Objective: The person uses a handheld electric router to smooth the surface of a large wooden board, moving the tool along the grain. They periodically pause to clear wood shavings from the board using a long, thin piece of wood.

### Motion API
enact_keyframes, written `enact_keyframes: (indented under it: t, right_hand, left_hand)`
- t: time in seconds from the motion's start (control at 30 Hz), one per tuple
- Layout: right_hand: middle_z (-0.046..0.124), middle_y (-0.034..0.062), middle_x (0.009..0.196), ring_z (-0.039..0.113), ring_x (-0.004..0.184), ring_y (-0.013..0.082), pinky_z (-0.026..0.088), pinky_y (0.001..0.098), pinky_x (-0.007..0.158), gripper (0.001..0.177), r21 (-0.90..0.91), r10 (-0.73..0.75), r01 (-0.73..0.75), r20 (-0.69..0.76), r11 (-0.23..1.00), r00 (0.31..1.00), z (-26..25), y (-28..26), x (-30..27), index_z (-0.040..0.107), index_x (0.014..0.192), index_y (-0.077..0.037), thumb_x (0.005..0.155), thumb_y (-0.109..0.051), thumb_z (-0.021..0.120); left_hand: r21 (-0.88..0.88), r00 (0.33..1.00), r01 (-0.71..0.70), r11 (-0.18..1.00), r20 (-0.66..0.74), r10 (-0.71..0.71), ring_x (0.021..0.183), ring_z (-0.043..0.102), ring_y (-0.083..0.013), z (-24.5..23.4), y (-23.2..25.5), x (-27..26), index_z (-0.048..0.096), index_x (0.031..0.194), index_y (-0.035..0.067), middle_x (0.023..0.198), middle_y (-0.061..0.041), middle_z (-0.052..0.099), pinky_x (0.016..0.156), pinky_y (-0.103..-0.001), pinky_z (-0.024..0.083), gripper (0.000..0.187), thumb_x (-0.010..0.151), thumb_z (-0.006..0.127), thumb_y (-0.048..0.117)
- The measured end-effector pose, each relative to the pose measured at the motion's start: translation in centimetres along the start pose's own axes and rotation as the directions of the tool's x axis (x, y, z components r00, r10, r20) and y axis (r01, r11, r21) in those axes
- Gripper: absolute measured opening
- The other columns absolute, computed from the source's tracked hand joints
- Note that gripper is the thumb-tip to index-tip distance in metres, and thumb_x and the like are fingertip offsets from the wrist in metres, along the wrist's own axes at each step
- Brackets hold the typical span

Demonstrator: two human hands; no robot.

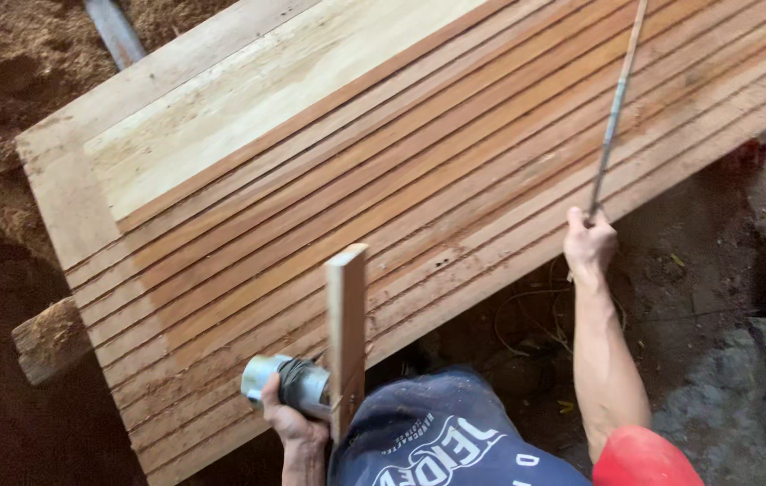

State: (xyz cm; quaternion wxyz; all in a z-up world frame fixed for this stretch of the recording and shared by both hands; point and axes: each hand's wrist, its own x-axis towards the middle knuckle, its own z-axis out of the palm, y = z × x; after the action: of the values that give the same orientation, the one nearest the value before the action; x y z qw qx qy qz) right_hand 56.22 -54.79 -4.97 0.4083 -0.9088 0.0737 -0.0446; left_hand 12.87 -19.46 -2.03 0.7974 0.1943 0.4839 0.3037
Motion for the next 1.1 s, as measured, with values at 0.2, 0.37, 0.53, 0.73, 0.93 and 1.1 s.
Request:
enact_keyframes:
  t: [0.2,0.37,0.53,0.73,0.93,1.1]
  right_hand:
    - [0.038,0.0538,0.124,0.06,0.105,0.059,0.055,0.0584,0.064,0.076,0.026,-0.203,0.213,-0.2,0.977,0.958,-2.6,-4.3,5.3,0.037,0.14,0.019,0.095,-0.033,0.07]
    - [0.056,0.0256,0.144,0.063,0.082,0.0255,0.059,0.042,0.076,0.063,0.248,-0.225,0.188,0.127,0.95,0.966,-8.8,-11.2,0.5,0.041,0.152,0.002,0.102,-0.036,0.05]
    - [0.068,0.0206,0.117,0.065,0.104,0.0213,0.054,0.0338,0.088,0.043,0.397,-0.462,0.236,0.745,0.887,0.48,-7.9,-10.8,-12.5,0.059,0.126,0.011,0.09,-0.009,0.072]
    - [0.065,0.0105,0.115,0.063,0.104,0.0146,0.057,0.032,0.095,0.022,0.698,-0.438,-0.259,0.649,0.668,0.622,0.5,-3.9,-20.1,0.066,0.12,0.007,0.1,-0.001,0.072]
    - [0.069,0.0125,0.122,0.07,0.114,0.0219,0.06,0.0358,0.098,0.057,0.77,0.09,-0.637,0.633,0.038,0.769,0.7,-10.3,-22.1,0.06,0.135,-0.001,0.091,-0.036,0.069]
    - [0.065,0.0063,0.132,0.062,0.125,0.0262,0.051,0.0409,0.116,0.063,0.797,-0.025,-0.463,0.511,0.387,0.859,0.9,-15.3,-23.5,0.058,0.145,-0.006,0.084,-0.015,0.072]
  left_hand:
    - [0.308,0.993,0.052,0.95,0.084,-0.082,0.072,0.069,-0.0243,8.7,-2.3,-3.2,0.066,0.106,0.006,0.088,-0.009,0.071,0.068,-0.041,0.058,0.037,0.082,0.071,0.033]
    - [0.749,0.98,-0.172,0.64,0.197,0.033,0.078,0.071,-0.019,15.7,-2.3,-5.8,0.075,0.105,0.002,0.092,-0.007,0.076,0.073,-0.035,0.058,0.049,0.071,0.083,0.036]
    - [0.87,0.873,-0.481,0.108,0.487,-0.032,0.076,0.075,-0.0225,22.7,-2.5,-8.0,0.073,0.113,0.014,0.09,-0.008,0.078,0.071,-0.035,0.06,0.069,0.055,0.08,0.052]
    - [0.638,0.668,-0.742,-0.205,0.678,-0.308,0.073,0.076,-0.0329,26.9,-6.7,-8.2,0.064,0.105,-0.007,0.083,-0.021,0.074,0.064,-0.045,0.062,0.093,0.052,0.076,0.069]
    - [0.457,0.449,-0.88,-0.129,0.713,-0.538,0.081,0.079,-0.0311,29.0,-4.3,-5.8,0.073,0.101,0.002,0.09,-0.018,0.079,0.073,-0.04,0.065,0.089,0.054,0.074,0.078]
    - [0.362,0.363,-0.931,-0.046,0.931,-0.027,0.106,0.075,-0.0265,23.9,5.4,8.9,0.076,0.116,0.021,0.116,-0.005,0.077,0.092,-0.04,0.059,0.057,0.086,0.066,0.068]
